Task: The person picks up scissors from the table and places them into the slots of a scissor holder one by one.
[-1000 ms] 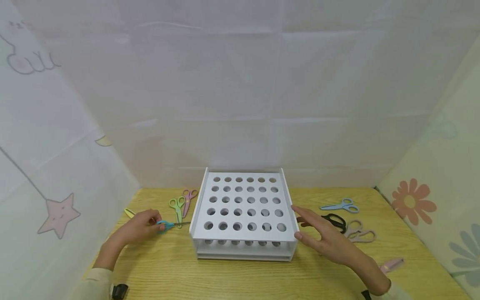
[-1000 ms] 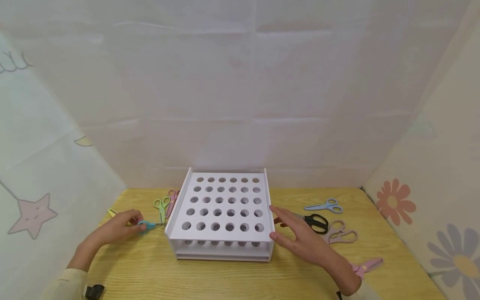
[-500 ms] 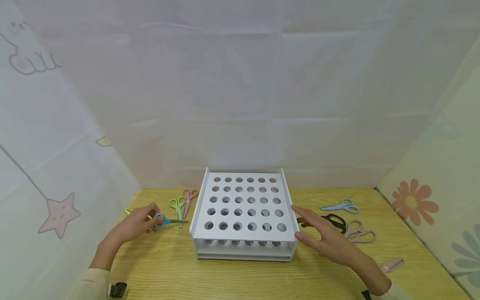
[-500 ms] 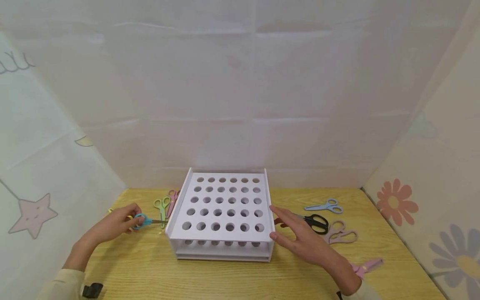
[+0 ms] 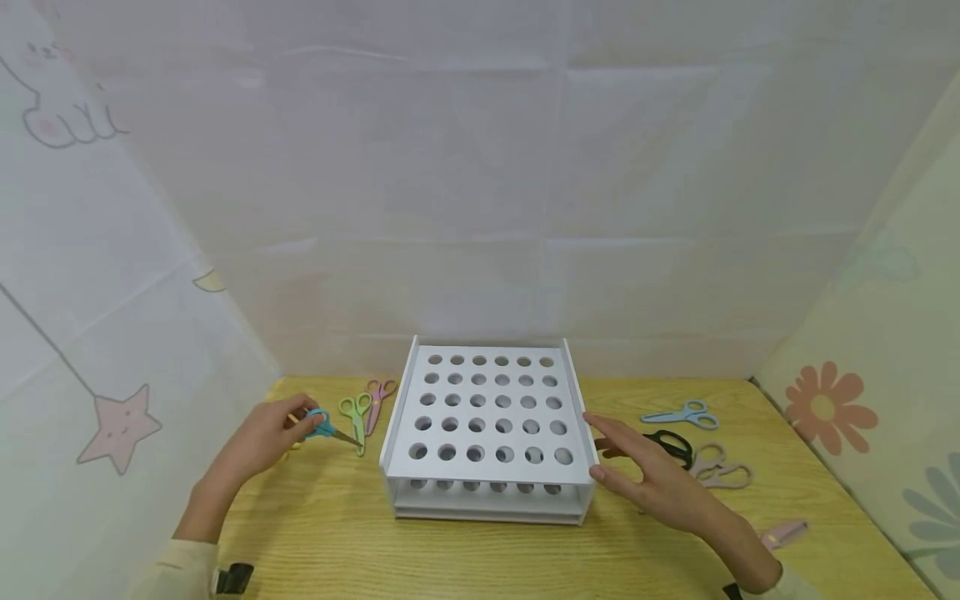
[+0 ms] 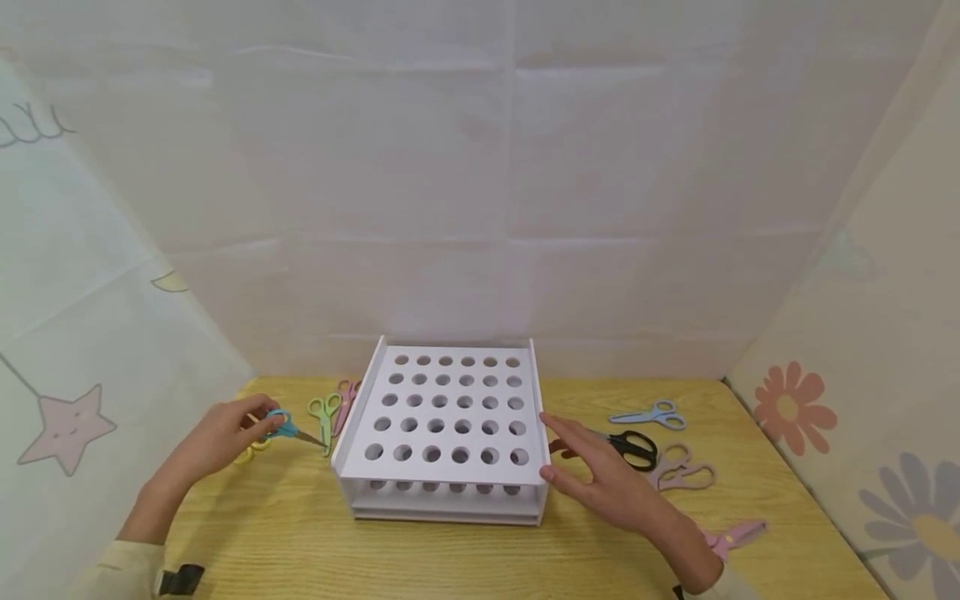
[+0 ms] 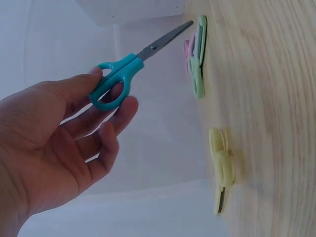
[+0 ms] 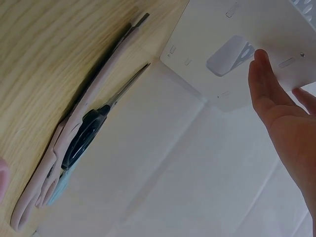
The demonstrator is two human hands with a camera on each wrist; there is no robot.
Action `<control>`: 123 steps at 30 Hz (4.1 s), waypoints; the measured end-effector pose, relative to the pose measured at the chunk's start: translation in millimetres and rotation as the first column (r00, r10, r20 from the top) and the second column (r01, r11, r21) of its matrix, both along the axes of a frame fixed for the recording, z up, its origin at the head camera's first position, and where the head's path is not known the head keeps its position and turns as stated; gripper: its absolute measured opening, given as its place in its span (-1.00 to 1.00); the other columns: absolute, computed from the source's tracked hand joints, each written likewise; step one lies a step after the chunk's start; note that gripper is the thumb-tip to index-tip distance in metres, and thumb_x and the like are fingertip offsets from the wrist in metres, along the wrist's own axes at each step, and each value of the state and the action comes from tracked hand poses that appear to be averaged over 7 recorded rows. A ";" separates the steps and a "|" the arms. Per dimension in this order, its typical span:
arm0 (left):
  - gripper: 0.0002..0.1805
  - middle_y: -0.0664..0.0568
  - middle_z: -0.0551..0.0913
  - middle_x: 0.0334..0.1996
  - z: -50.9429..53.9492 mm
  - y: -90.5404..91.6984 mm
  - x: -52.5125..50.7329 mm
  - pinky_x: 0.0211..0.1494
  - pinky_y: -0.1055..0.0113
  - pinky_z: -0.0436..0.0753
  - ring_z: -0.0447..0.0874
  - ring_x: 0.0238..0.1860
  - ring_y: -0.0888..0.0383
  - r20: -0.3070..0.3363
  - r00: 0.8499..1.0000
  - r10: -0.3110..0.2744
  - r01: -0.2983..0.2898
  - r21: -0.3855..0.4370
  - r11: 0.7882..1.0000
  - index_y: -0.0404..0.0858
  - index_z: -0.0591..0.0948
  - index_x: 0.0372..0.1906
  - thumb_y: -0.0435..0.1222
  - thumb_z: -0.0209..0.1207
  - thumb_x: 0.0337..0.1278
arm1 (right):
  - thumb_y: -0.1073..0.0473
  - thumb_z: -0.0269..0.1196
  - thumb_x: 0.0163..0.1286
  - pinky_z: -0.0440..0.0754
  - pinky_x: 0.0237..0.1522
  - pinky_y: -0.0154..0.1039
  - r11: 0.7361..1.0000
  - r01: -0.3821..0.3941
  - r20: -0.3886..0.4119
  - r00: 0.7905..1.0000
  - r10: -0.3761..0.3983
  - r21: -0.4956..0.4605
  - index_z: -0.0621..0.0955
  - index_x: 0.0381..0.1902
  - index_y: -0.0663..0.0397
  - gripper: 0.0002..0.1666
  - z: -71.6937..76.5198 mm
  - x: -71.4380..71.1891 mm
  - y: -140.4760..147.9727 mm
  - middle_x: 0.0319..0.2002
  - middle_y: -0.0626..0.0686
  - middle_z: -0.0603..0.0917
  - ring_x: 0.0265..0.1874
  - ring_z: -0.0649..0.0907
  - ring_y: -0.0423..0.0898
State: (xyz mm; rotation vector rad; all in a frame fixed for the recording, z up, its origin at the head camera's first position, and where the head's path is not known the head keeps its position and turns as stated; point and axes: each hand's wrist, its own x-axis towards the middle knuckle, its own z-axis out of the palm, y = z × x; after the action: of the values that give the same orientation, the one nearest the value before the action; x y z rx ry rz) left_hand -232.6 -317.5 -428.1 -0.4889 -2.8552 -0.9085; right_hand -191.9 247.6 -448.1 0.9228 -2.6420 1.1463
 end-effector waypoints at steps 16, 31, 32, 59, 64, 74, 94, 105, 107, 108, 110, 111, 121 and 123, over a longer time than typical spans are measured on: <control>-0.77 0.10 0.72 -0.28 45.0 18.0 24.8 -0.36 0.45 0.42 0.64 -0.27 0.12 -0.483 0.855 0.192 -0.158 0.110 0.981 -0.23 0.74 -0.03 -0.33 0.40 0.22 | 0.08 0.27 0.52 0.57 0.07 0.17 0.998 -0.030 0.020 0.999 0.031 -0.048 0.24 0.60 -0.10 -0.21 0.2 0.1 -3.5 0.43 -0.04 0.39 0.09 0.64 -0.05; -0.63 0.23 0.68 -0.40 85.1 66.7 68.2 -0.26 0.49 0.38 0.51 -0.35 0.41 -0.670 0.730 0.136 0.011 0.210 0.978 -0.18 0.78 -0.13 -0.52 0.51 -0.12 | -0.05 0.50 0.23 0.57 0.11 0.12 0.996 -0.076 -0.014 0.997 0.076 -0.043 0.21 0.60 -0.03 0.09 1.6 4.1 -4.5 0.44 0.05 0.37 0.10 0.66 -0.09; -0.63 0.22 0.68 -0.40 87.1 70.5 69.0 -0.27 0.48 0.37 0.51 -0.35 0.40 -0.680 0.721 0.132 0.030 0.222 0.975 -0.17 0.79 -0.14 -0.52 0.52 -0.13 | -0.05 0.50 0.23 0.57 0.11 0.10 0.996 -0.077 -0.017 0.997 0.076 -0.041 0.21 0.60 -0.03 0.10 3.3 3.9 -4.8 0.44 0.06 0.38 0.10 0.66 -0.09; -0.76 0.29 0.57 -0.38 57.2 134.5 55.2 -0.41 0.50 0.38 0.49 -0.38 0.30 -0.571 0.821 -0.030 0.182 0.211 0.960 -0.13 0.74 -0.15 -0.37 0.49 0.06 | -0.01 0.50 0.24 0.62 0.07 0.01 0.992 -0.094 -0.007 0.996 0.094 -0.080 0.21 0.59 0.03 0.08 5.1 3.9 -3.8 0.42 0.05 0.39 0.11 0.66 -0.04; -0.74 0.30 0.61 -0.36 57.1 132.6 54.0 -0.39 0.52 0.37 0.49 -0.38 0.31 -0.595 0.804 -0.006 0.147 0.189 0.971 -0.15 0.75 -0.14 -0.37 0.50 0.03 | 0.02 0.52 0.23 0.62 0.06 0.03 0.992 -0.092 0.007 0.996 0.093 -0.088 0.21 0.60 0.00 0.09 5.3 4.5 -3.0 0.42 0.04 0.39 0.12 0.65 -0.05; -0.80 0.40 0.50 -0.43 53.3 133.2 52.9 -0.42 0.54 0.36 0.47 -0.46 0.32 -0.577 0.816 -0.041 0.112 0.088 0.990 -0.06 0.75 -0.18 -0.27 0.50 0.07 | -0.03 0.50 0.25 0.61 0.08 0.04 0.995 -0.080 0.009 0.997 0.080 -0.067 0.19 0.61 -0.03 0.10 0.4 3.3 -1.4 0.43 0.00 0.37 0.12 0.65 -0.07; -0.81 0.28 0.74 -0.28 32.5 146.5 51.2 -0.53 0.47 0.46 0.50 -0.50 0.41 -0.513 0.850 -0.116 0.060 -0.124 0.990 -0.04 0.76 -0.20 -0.10 0.47 0.13 | -0.05 0.49 0.25 0.61 0.08 -0.01 0.994 -0.084 -0.013 0.996 0.083 -0.069 0.20 0.60 0.00 0.09 -0.2 1.6 -1.0 0.42 0.00 0.38 0.11 0.65 -0.08; -0.78 0.18 0.73 -0.30 24.8 150.2 49.2 -0.61 0.43 0.43 0.53 -0.55 0.34 -0.576 0.814 -0.076 -0.015 -0.153 0.988 -0.08 0.76 -0.22 -0.13 0.51 0.06 | -0.04 0.50 0.25 0.63 0.06 -0.01 0.995 -0.070 0.012 0.997 0.071 -0.067 0.20 0.61 -0.03 0.09 -0.3 4.3 -0.5 0.42 0.03 0.38 0.11 0.65 -0.10; -0.78 0.17 0.73 -0.29 23.4 150.8 49.1 -0.61 0.43 0.43 0.53 -0.55 0.33 -0.588 0.806 -0.075 -0.017 -0.149 0.989 -0.09 0.76 -0.22 -0.14 0.52 0.05 | -0.05 0.49 0.26 0.63 0.06 -0.02 0.995 -0.070 0.010 0.997 0.071 -0.065 0.20 0.61 -0.03 0.09 -0.5 4.6 -0.6 0.42 0.03 0.39 0.11 0.65 -0.10; -0.77 0.16 0.73 -0.29 22.6 151.0 48.7 -0.62 0.43 0.43 0.54 -0.55 0.32 -0.593 0.801 -0.076 -0.018 -0.151 0.988 -0.10 0.76 -0.22 -0.14 0.52 0.05 | -0.05 0.49 0.26 0.63 0.06 -0.03 0.995 -0.070 0.009 0.997 0.070 -0.064 0.20 0.61 -0.03 0.09 -0.5 4.7 -0.7 0.42 0.03 0.39 0.11 0.65 -0.09; -0.77 0.17 0.73 -0.29 21.1 151.3 47.8 -0.63 0.43 0.42 0.56 -0.55 0.30 -0.601 0.795 -0.084 -0.018 -0.161 0.987 -0.09 0.76 -0.22 -0.13 0.51 0.05 | -0.03 0.49 0.26 0.63 0.06 -0.03 0.995 -0.073 0.002 0.997 0.073 -0.063 0.20 0.61 0.00 0.09 -0.3 4.5 -1.0 0.41 0.05 0.39 0.11 0.65 -0.08; -0.77 0.18 0.73 -0.29 20.7 151.6 47.5 -0.64 0.44 0.40 0.57 -0.54 0.30 -0.605 0.792 -0.087 -0.019 -0.168 0.986 -0.09 0.76 -0.22 -0.12 0.51 0.06 | -0.02 0.49 0.26 0.63 0.06 -0.03 0.995 -0.075 0.001 0.997 0.075 -0.063 0.19 0.61 0.01 0.09 0.0 4.4 -1.1 0.41 0.06 0.39 0.11 0.65 -0.07; -0.74 0.23 0.78 -0.28 21.2 152.3 47.1 -0.69 0.44 0.29 0.57 -0.56 0.30 -0.589 0.802 -0.101 -0.051 -0.236 0.970 -0.06 0.77 -0.19 -0.09 0.53 0.03 | 0.05 0.54 0.21 0.63 0.03 0.05 0.995 -0.075 -0.015 0.997 0.074 -0.071 0.21 0.60 0.01 0.11 4.2 4.0 -3.9 0.42 0.07 0.39 0.06 0.68 -0.04; -0.73 0.21 0.78 -0.28 21.7 152.4 47.7 -0.68 0.43 0.32 0.57 -0.56 0.30 -0.577 0.811 -0.096 -0.057 -0.242 0.969 -0.06 0.77 -0.18 -0.08 0.52 0.04 | 0.03 0.53 0.22 0.63 0.02 0.08 0.995 -0.074 -0.011 0.997 0.074 -0.071 0.21 0.60 0.00 0.10 4.8 3.9 -4.3 0.42 0.06 0.39 0.05 0.68 -0.05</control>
State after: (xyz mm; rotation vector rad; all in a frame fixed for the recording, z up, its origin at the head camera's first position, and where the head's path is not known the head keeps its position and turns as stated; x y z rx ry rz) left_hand -184.9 -165.1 -406.3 -0.6846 -2.3848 -0.3047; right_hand -188.0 243.3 -443.3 1.0176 -2.5623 1.2412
